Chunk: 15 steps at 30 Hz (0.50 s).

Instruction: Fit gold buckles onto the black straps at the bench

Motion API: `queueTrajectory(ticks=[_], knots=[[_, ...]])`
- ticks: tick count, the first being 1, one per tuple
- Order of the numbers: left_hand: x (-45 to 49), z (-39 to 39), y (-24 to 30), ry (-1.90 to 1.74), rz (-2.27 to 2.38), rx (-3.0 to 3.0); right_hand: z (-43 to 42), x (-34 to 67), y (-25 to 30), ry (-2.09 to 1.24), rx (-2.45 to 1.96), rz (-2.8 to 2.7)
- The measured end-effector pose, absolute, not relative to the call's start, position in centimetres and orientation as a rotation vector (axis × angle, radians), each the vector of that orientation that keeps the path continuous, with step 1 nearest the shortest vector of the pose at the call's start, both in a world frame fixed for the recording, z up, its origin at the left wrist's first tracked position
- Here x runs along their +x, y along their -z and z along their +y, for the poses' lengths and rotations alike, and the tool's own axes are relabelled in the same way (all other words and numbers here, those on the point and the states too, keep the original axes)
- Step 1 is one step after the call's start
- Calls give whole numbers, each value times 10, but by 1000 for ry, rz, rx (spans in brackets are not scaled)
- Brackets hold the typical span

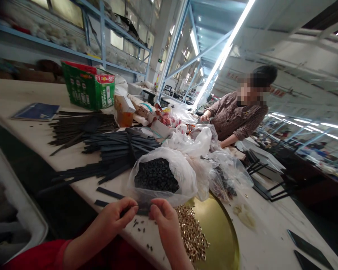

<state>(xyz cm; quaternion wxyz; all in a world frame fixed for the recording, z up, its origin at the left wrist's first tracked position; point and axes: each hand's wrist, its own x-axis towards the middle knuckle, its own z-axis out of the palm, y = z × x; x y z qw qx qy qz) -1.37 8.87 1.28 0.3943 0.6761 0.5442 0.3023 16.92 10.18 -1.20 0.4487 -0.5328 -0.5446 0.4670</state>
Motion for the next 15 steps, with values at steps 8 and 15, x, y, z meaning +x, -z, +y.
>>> queueTrajectory(ticks=[8,15], knots=[[-15,61,-12,-708,1409,1832,57,150,23,-1045,-1281,-1160],[-24,50,-16,-615,1342,1902,41,151,31,-978,-1288,-1385]])
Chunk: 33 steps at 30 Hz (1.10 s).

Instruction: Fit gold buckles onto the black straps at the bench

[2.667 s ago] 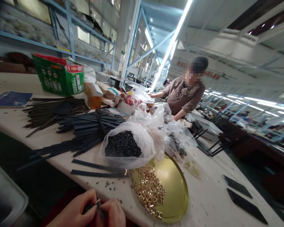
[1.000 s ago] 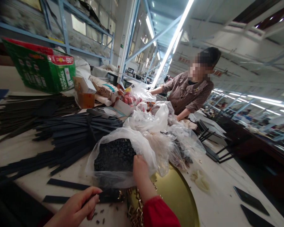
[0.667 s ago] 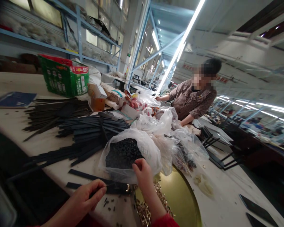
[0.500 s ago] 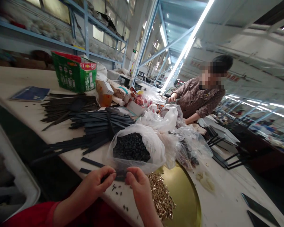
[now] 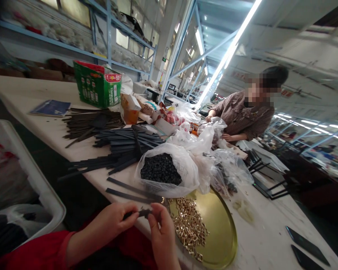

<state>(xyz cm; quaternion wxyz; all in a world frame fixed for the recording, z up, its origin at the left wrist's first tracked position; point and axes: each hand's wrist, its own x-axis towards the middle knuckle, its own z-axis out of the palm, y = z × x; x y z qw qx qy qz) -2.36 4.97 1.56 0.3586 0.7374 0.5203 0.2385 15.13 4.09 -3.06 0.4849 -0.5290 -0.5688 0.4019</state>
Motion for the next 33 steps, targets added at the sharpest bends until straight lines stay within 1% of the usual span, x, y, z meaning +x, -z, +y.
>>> queueTrajectory(ticks=[5,9,15,17,21,26,30,33], knots=[[-31,47,-18,-472,1321,1936,32,152,37,-1064,-1316,-1410],[-38,44,-6,-402,1238,1872,23,154,42,-1179,-1348,-1385],[-38,33,18,-353,1189,1694,6,142,60,-1645,-1257,-864],[-34,28,23,-364,1199,1660,0,137,66,-1719,-1201,-789],[-28,22,21,-360,1186,1607,-6,136,70,-1701,-1180,-805],[-26,19,15,-492,1023,1502,-5,137,65,-1706,-1172,-770],[-24,18,23,-522,1124,1445,-11,133,62,-1620,-1189,-850],[-25,17,26,-522,1202,1486,-16,134,61,-1667,-1117,-776]])
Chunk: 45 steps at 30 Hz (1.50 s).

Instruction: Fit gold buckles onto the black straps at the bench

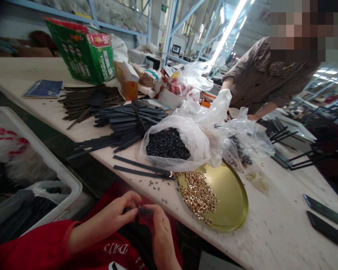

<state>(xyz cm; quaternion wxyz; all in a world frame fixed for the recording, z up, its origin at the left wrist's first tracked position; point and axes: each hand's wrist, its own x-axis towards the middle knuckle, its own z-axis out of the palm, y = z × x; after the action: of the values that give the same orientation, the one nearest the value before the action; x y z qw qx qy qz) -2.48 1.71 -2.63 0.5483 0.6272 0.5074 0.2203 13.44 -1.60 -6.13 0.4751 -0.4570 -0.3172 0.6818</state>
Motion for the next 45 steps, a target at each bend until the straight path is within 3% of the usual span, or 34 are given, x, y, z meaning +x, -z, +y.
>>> queueTrajectory(ticks=[10,15,23,31,38,45], knots=[[-25,12,21,-309,1374,1683,-24,136,64,-1956,-963,-590],[-25,7,20,-360,1312,1590,-26,136,60,-1789,-994,-807],[-21,2,24,-428,1147,1196,-24,134,73,-1350,-1409,-988],[-22,1,34,-390,1011,954,-27,148,73,-1651,-1396,-1152],[-20,-2,41,-325,1044,903,-33,156,65,-1350,-1470,-1692],[-21,-13,42,-202,999,863,-47,162,60,-1315,-1415,-1954]])
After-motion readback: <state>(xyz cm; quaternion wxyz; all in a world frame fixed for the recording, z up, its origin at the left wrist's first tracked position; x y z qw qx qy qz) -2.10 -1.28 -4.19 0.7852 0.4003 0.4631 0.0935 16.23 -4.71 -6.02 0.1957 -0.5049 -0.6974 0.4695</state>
